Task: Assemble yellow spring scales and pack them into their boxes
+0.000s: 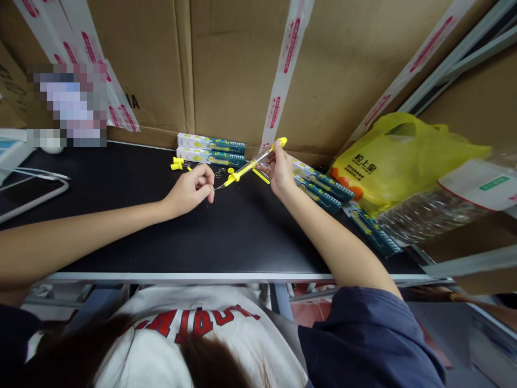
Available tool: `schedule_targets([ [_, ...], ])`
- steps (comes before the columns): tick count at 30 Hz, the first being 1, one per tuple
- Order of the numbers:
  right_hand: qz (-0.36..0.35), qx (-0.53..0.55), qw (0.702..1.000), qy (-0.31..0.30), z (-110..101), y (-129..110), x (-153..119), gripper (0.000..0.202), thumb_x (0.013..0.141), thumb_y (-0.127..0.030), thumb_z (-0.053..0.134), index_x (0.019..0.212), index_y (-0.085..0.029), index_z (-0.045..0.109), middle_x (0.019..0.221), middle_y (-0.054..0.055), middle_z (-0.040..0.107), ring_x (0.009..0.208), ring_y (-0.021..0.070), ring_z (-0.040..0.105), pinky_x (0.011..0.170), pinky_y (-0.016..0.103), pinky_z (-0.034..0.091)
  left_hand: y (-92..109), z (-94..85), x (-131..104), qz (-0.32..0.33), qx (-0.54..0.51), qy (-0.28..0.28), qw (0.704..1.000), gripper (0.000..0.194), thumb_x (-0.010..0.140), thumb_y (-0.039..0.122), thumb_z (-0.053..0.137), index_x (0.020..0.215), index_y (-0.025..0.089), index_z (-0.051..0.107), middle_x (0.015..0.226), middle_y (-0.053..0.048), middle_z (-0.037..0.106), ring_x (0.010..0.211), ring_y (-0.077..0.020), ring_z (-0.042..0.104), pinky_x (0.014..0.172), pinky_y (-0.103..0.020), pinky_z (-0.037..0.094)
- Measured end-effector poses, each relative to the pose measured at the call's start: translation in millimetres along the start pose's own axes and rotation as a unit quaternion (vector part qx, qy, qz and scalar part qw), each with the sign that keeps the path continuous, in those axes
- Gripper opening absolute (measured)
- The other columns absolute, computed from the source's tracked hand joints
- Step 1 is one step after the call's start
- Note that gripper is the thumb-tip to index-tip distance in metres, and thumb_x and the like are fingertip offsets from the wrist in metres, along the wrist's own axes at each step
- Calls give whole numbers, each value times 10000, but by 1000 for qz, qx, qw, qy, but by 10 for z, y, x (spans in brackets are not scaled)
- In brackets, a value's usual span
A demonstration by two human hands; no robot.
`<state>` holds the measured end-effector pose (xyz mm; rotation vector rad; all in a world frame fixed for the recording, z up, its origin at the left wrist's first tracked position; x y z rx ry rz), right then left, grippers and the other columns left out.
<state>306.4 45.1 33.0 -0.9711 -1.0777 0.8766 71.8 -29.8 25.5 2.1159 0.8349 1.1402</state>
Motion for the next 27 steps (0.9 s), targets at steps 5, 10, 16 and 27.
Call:
schedule_targets([
  [5, 23, 11, 994, -104, 299, -41, -325, 511, 780, -697, 568, 962, -221, 610, 734, 9, 606, 648, 135, 605, 546, 271, 535, -140, -100, 68, -33, 74, 61, 995, 192, 896, 374, 454, 916, 184, 476, 934, -30, 654, 651, -102, 573, 687, -281, 466],
  [10, 46, 25, 979, -195, 543, -105, -642, 452, 759, -630, 652, 951, -228, 574, 714, -26, 598, 601, 104, 613, 587, 262, 576, -54, -80, 60, 0, 147, 4, 989, 426, 860, 450, 554, 1193, 199, 466, 1135, -61, 644, 863, -162, 649, 797, -307, 501],
  [16, 67, 42, 967, -243, 654, -37, -842, 427, 690, -523, 765, 895, -217, 550, 769, -23, 658, 649, 112, 658, 666, 283, 603, 96, -10, -14, 60, 298, -23, 952, 468, 926, 271, 434, 1386, 223, 362, 1362, -75, 547, 1138, -224, 604, 890, -323, 495],
  [27, -31, -130, 934, -332, 454, -123, -448, 444, 829, -623, 504, 993, -224, 608, 1041, 78, 667, 1014, 233, 618, 869, 420, 507, 51, -92, 17, 52, 365, -14, 929, 503, 882, 439, 504, 1306, 171, 474, 1303, -92, 571, 1033, -244, 623, 735, -292, 498],
])
Point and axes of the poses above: each hand's wrist, its own x-axis towards the middle knuckle, its own z-axis out of the palm, y = z × x, the point moved 4 cm from there along x, towards the middle knuckle
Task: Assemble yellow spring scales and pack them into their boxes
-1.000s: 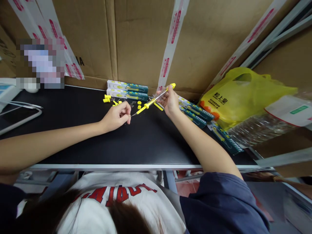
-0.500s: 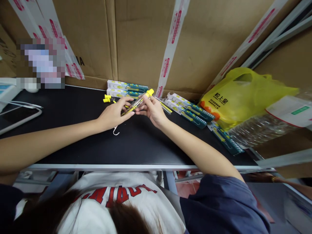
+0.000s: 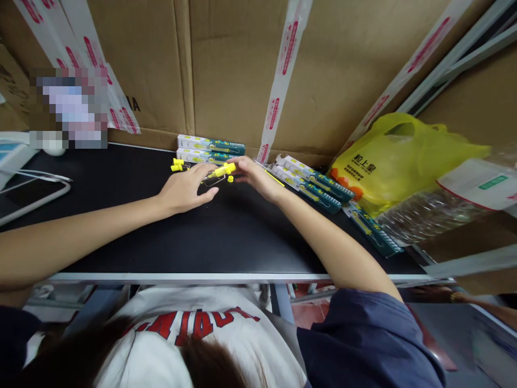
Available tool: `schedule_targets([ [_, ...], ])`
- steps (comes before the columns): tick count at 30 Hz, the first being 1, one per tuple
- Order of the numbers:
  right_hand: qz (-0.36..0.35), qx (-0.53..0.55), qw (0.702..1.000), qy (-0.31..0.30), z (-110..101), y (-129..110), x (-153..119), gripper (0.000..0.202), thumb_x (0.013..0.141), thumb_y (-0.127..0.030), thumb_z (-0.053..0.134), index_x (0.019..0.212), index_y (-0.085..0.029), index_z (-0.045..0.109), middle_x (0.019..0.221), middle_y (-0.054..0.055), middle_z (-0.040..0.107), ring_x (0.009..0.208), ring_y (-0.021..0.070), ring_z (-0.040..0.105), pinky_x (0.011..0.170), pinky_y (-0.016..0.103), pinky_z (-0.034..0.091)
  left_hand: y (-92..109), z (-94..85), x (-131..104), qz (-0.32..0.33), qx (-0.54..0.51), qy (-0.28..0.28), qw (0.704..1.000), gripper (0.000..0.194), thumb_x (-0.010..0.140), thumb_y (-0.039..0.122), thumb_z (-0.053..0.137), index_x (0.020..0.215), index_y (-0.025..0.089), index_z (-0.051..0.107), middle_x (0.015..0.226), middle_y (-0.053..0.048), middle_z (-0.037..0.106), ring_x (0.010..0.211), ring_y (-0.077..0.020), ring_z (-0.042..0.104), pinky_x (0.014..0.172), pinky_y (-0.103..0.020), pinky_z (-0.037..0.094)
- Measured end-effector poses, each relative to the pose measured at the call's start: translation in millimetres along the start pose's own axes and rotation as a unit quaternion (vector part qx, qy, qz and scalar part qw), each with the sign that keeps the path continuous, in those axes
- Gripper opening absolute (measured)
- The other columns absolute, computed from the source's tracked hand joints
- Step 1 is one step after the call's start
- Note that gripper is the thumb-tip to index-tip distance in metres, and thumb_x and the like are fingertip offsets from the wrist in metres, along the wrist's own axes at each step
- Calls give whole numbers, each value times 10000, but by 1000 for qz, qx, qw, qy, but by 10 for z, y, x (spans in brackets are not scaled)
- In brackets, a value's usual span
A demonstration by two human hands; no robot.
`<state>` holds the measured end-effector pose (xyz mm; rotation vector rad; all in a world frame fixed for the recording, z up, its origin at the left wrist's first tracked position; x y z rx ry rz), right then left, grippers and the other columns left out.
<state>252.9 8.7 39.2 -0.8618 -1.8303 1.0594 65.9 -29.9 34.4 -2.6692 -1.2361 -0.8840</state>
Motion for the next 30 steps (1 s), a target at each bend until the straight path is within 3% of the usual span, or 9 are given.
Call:
schedule_targets([
  [2, -33, -192, 976, 98, -405, 12, 38, 387, 879, -531, 463, 1056, -213, 596, 1086, 105, 647, 1069, 258, 578, 929, 452, 458, -31, 13, 2, -2, 10, -1, 1000, 514, 870, 526, 520, 1245, 174, 518, 1238, -82, 608, 985, -232, 632, 698, -271, 475],
  [4, -25, -420, 886, 195, -798, 51, 15, 372, 853, -447, 534, 1097, -172, 588, 1179, 165, 594, 1154, 314, 501, 984, 501, 392, -43, 39, -4, 5, 26, -6, 1000, 458, 903, 522, 479, 1194, 176, 550, 1173, -75, 632, 946, -213, 637, 661, -253, 446],
  [6, 27, -560, 790, 249, -1115, 143, -40, 412, 859, -412, 531, 1137, -112, 573, 1239, 235, 538, 1208, 373, 436, 976, 547, 363, -42, 61, -14, 16, 42, -7, 999, 392, 935, 479, 439, 1147, 178, 573, 1123, -70, 643, 912, -198, 639, 628, -244, 418],
  [9, 106, -651, 707, 256, -1385, 322, -117, 486, 862, -443, 535, 1145, -49, 560, 1212, 280, 530, 1179, 402, 441, 909, 552, 396, -30, 68, -24, 27, 43, -3, 999, 378, 924, 492, 460, 1101, 184, 588, 1085, -60, 651, 891, -191, 637, 604, -243, 394],
  [12, 145, -689, 674, 223, -1450, 449, -138, 461, 868, -432, 550, 1097, -34, 581, 1170, 275, 557, 1151, 396, 458, 883, 529, 410, -23, 47, -17, 23, 16, 4, 1000, 454, 867, 575, 521, 1092, 185, 585, 1058, -52, 660, 883, -191, 635, 613, -244, 393],
  [16, 124, -706, 667, 206, -1384, 412, -93, 403, 906, -398, 505, 1086, -42, 564, 1106, 256, 588, 1096, 367, 491, 849, 495, 421, -17, -7, 5, 7, -4, 14, 1000, 573, 755, 691, 585, 1030, 189, 598, 913, -31, 680, 800, -193, 636, 613, -253, 390],
  [19, 64, -700, 684, 197, -1185, 248, -25, 362, 928, -371, 461, 1091, -56, 534, 1048, 241, 600, 1019, 340, 538, 824, 470, 430, -17, -59, 15, -9, -3, 25, 1000, 514, 753, 678, 591, 941, 201, 621, 804, -10, 674, 746, -187, 634, 604, -254, 386],
  [24, -55, -657, 747, 85, -443, -54, -7, 272, 903, -335, 499, 1091, -139, 497, 1064, 183, 603, 888, 294, 594, 746, 397, 446, -54, -170, 69, -7, -26, 33, 999, 515, 756, 651, 584, 1008, 206, 640, 859, -20, 689, 790, -198, 634, 643, -261, 399],
  [30, -86, -588, 799, -91, 353, -264, -267, 234, 896, -304, 518, 1081, -176, 457, 1112, 132, 599, 903, 252, 616, 668, 319, 444, -133, -353, 73, -31, -97, 19, 995, 573, 821, 685, 436, 940, 164, 644, 811, -35, 664, 676, -159, 556, 606, -253, 363],
])
Point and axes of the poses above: each hand's wrist, its own x-axis towards the middle knuckle, its own z-axis out of the palm, y = z × x, the point moved 4 cm from there along x, towards the middle knuckle
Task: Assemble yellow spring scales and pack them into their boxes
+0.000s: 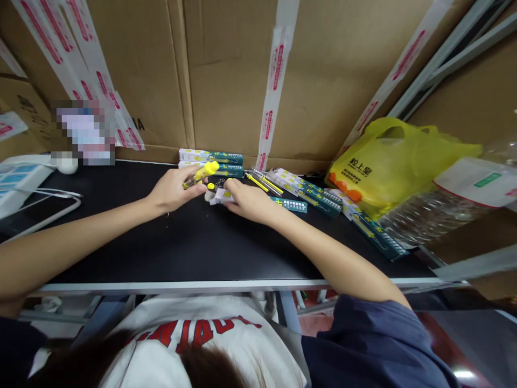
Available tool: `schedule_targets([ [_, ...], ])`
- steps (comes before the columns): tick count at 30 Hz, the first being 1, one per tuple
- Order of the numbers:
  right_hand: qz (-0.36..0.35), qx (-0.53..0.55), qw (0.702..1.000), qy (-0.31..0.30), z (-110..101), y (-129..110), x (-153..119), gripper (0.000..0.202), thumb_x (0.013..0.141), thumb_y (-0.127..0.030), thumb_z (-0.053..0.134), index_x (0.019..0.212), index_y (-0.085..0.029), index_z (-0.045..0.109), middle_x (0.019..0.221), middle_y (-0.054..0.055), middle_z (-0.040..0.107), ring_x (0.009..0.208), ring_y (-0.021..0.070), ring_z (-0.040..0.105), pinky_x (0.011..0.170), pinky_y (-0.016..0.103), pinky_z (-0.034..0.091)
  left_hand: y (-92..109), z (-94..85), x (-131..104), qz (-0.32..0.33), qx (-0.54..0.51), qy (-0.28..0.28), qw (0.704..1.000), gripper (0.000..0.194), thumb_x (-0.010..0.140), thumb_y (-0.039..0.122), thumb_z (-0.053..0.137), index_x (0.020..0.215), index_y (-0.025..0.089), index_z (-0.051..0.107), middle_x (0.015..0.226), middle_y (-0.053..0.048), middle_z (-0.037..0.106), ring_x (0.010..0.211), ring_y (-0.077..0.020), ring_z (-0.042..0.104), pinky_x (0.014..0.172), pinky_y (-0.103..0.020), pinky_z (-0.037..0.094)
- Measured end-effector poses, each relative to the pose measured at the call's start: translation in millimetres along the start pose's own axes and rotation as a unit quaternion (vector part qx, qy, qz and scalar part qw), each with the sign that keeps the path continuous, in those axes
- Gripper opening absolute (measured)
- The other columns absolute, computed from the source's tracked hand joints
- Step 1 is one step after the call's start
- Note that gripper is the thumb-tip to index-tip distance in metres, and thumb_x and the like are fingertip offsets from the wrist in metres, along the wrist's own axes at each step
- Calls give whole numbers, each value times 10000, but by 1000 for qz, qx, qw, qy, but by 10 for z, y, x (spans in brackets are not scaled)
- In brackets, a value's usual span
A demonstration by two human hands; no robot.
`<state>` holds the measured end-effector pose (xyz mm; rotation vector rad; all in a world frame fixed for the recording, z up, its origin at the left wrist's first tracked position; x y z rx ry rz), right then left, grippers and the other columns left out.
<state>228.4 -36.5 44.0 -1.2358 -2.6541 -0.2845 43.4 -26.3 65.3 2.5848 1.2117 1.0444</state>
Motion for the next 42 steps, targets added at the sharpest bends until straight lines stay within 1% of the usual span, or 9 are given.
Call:
schedule_targets([
  [6, -45, 9, 999, -28, 85, -224, -43, 246, 887, -261, 513, 1111, -178, 454, 1071, 103, 624, 934, 229, 616, 729, 314, 462, -60, -86, -220, -46, 50, 7, 998, 341, 846, 485, 526, 842, 160, 629, 677, -1, 592, 585, -121, 489, 553, -240, 307],
  [9, -54, 13, 998, -8, 152, -191, -27, 282, 896, -273, 498, 1151, -161, 454, 1101, 125, 634, 975, 243, 622, 766, 332, 482, -25, -30, -247, 29, 65, -15, 997, 238, 878, 350, 491, 914, 157, 626, 831, -32, 635, 727, -149, 564, 625, -242, 365],
  [13, -57, 43, 997, 9, 192, -129, -18, 373, 908, -288, 466, 1247, -136, 430, 1170, 154, 636, 1049, 260, 622, 827, 369, 500, 13, 79, -271, 139, 43, -99, 984, 247, 904, 307, 475, 1071, 169, 593, 1084, -60, 635, 939, -169, 602, 725, -232, 411],
  [17, -91, 69, 993, 6, 144, -129, -27, 508, 899, -237, 446, 1397, -214, 347, 1329, 113, 567, 1126, 242, 600, 879, 389, 503, -46, 140, -298, 144, 71, -149, 976, 200, 866, 198, 488, 1036, 202, 594, 1011, -19, 674, 865, -151, 619, 673, -218, 379],
  [20, -87, 72, 993, 16, 70, -131, -35, 502, 916, -255, 419, 1411, -214, 350, 1334, 113, 567, 1144, 252, 597, 886, 410, 508, -96, 135, -279, 105, 64, -127, 984, 115, 879, 242, 501, 933, 189, 587, 852, -8, 660, 738, -141, 592, 618, -216, 341],
  [24, -79, 86, 992, 35, -21, -186, -53, 495, 927, -304, 433, 1397, -165, 360, 1369, 130, 551, 1178, 260, 587, 920, 408, 496, -81, 154, -253, 95, -4, -115, 989, 251, 878, 411, 552, 802, 172, 539, 716, 11, 577, 644, -129, 524, 586, -218, 309],
  [31, -54, 91, 994, 28, 4, -315, -67, 696, 823, -629, 567, 1332, -177, 421, 1344, 127, 572, 1107, 291, 627, 869, 381, 503, -23, 235, -288, 76, -51, -130, 987, 360, 816, 469, 628, 699, 179, 449, 638, 47, 469, 581, -104, 434, 554, -223, 266],
  [36, -42, 85, 995, 40, 17, -333, -63, 544, 844, -559, 581, 1228, -184, 489, 1201, 104, 655, 979, 262, 664, 775, 335, 496, -21, 255, -308, 69, -45, -140, 987, 365, 823, 464, 619, 690, 184, 427, 610, 57, 440, 540, -93, 402, 541, -224, 249],
  [42, -39, 65, 995, 72, -59, -175, -46, 487, 854, -495, 592, 1210, -173, 511, 1159, 103, 669, 955, 253, 662, 759, 322, 479, -56, 214, -271, 66, -23, -137, 988, 323, 877, 493, 534, 812, 177, 505, 706, 19, 537, 616, -126, 496, 575, -225, 292],
])
Point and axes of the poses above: each hand's wrist, its own x-axis towards the middle knuckle, its own z-axis out of the palm, y = z × x, the point moved 4 cm from there along x, towards the middle knuckle
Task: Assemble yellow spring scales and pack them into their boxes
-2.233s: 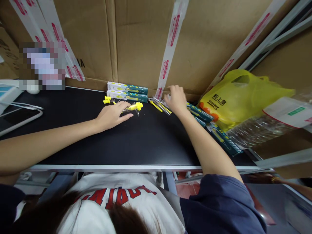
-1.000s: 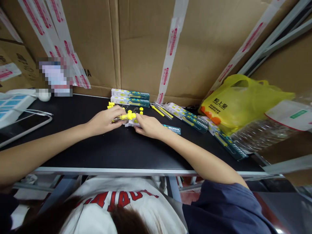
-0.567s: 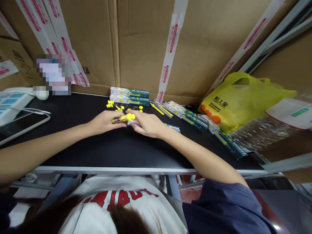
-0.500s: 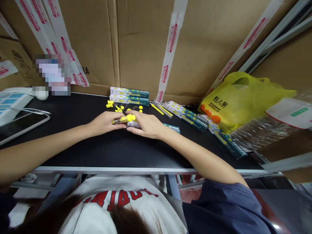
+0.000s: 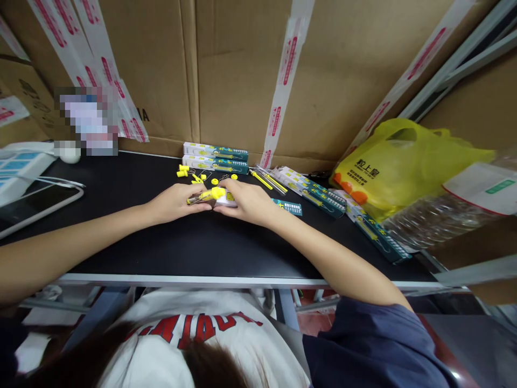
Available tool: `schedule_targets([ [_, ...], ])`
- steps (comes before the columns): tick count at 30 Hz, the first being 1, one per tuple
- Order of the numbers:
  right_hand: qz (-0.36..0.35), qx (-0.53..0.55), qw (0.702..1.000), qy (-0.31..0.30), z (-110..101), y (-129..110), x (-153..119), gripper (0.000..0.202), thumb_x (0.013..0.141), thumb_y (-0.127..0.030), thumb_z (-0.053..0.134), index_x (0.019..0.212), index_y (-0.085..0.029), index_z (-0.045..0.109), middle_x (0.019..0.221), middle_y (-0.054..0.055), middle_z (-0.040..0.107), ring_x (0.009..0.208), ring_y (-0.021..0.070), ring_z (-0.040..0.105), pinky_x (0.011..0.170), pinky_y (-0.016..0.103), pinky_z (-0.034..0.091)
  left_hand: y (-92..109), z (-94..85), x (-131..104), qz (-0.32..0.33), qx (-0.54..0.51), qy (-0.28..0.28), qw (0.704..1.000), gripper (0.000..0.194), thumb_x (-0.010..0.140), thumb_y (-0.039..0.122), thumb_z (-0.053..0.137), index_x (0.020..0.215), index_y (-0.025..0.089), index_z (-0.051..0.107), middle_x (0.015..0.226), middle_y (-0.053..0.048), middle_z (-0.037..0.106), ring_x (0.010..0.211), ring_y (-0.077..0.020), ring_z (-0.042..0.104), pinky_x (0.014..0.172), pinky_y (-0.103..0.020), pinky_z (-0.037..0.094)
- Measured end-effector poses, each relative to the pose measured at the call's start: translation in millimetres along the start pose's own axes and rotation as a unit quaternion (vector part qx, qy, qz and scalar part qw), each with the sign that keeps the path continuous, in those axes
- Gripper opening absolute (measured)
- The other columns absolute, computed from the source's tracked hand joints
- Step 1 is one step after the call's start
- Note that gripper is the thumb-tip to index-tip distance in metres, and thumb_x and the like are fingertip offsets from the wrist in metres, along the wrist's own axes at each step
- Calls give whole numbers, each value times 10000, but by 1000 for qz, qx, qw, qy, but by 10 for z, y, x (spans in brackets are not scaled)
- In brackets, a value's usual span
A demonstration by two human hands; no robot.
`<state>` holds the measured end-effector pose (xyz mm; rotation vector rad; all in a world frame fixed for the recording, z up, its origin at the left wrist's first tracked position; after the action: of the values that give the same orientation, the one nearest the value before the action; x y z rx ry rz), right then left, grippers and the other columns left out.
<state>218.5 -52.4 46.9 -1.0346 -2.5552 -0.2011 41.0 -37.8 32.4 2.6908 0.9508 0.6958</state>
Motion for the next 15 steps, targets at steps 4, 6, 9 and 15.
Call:
schedule_targets([
  [4, -20, -42, 998, 33, -37, 134, 5, 489, 858, -525, 578, 1187, -167, 537, 1101, 119, 678, 942, 252, 657, 738, 311, 470, -33, -22, 7, -29, 17, -16, 999, 301, 905, 466, 490, 837, 175, 521, 727, -3, 589, 634, -146, 535, 582, -230, 304],
  [6, -32, -65, 996, 45, -45, 168, 4, 472, 869, -525, 563, 1170, -161, 548, 1075, 124, 677, 935, 253, 654, 722, 310, 466, -45, -20, 8, -39, 17, -28, 999, 304, 906, 469, 490, 850, 173, 532, 736, -12, 617, 652, -156, 558, 592, -232, 317],
  [9, -49, -88, 994, 53, -52, 175, 2, 469, 893, -529, 527, 1171, -152, 545, 1056, 138, 667, 940, 260, 643, 717, 320, 462, -51, -16, 8, -49, 3, -39, 998, 319, 902, 478, 494, 869, 166, 552, 735, -18, 641, 670, -163, 579, 612, -237, 344],
  [15, -60, -122, 988, 68, -87, 151, 12, 453, 916, -529, 481, 1154, -149, 545, 1042, 144, 664, 929, 266, 628, 705, 330, 449, -3, -30, 8, -63, -78, -64, 993, 303, 911, 445, 473, 837, 167, 565, 676, 12, 643, 663, -134, 585, 652, -225, 384],
])
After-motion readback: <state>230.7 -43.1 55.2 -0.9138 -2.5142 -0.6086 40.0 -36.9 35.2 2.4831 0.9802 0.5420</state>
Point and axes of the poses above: each hand's wrist, its own x-axis towards the middle knuckle, its own z-axis out of the palm, y = z × x, the point moved 4 cm from there along x, towards the middle knuckle
